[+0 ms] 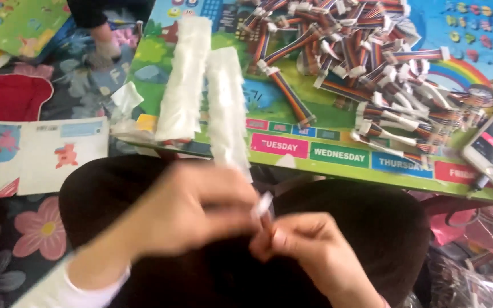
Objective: Wrapping the connector ends of electronic wire harnesses with white paper strips.
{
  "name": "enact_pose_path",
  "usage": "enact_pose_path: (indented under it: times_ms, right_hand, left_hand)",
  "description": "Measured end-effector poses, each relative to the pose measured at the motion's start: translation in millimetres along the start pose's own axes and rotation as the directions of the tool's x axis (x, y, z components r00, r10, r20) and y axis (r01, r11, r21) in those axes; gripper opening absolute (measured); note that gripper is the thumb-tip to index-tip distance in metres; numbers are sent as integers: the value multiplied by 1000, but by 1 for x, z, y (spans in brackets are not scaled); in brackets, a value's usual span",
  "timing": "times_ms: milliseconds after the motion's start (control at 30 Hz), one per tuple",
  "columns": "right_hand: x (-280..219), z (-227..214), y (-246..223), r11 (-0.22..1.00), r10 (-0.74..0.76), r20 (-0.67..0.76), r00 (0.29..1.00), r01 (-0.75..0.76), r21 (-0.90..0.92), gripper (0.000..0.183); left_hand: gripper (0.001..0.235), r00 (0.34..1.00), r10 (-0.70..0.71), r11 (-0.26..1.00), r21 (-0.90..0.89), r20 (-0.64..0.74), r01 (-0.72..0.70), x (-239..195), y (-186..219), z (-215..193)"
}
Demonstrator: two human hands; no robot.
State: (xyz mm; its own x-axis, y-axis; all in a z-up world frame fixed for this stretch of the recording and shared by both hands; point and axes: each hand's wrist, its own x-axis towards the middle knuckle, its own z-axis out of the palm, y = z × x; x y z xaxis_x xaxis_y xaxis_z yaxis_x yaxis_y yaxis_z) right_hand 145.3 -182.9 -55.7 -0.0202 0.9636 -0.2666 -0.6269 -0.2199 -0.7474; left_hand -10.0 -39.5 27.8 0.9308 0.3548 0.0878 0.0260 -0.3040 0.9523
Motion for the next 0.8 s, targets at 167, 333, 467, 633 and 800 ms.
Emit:
enact_pose_path:
  times_ms: [167,333,467,633,800]
  right_hand:
    - [18,3,6,981,-175,-218,960,189,47,18]
    - [20,-7,12,977,-175,-245,953,199,74,16]
    - [22,-10,13,982,-153,-263,953,175,66,16]
    - [22,-8,7,979,-181,-240,954,199,53,14]
    - [19,-13,10,978,-181,-213,960,199,64,13]
  left_hand:
    - [4,955,194,762,647,-222,-5,20,-18,-22]
    - [3,973,213,638,767,-92,-67,29,-29,-24]
    - [5,982,190,613,781,-1,-118,36,-31,-30]
    - [7,980,161,551,813,118,-189,43,-35,-32]
    - [5,986,3,713,691,164,-117,39,-33,-41]
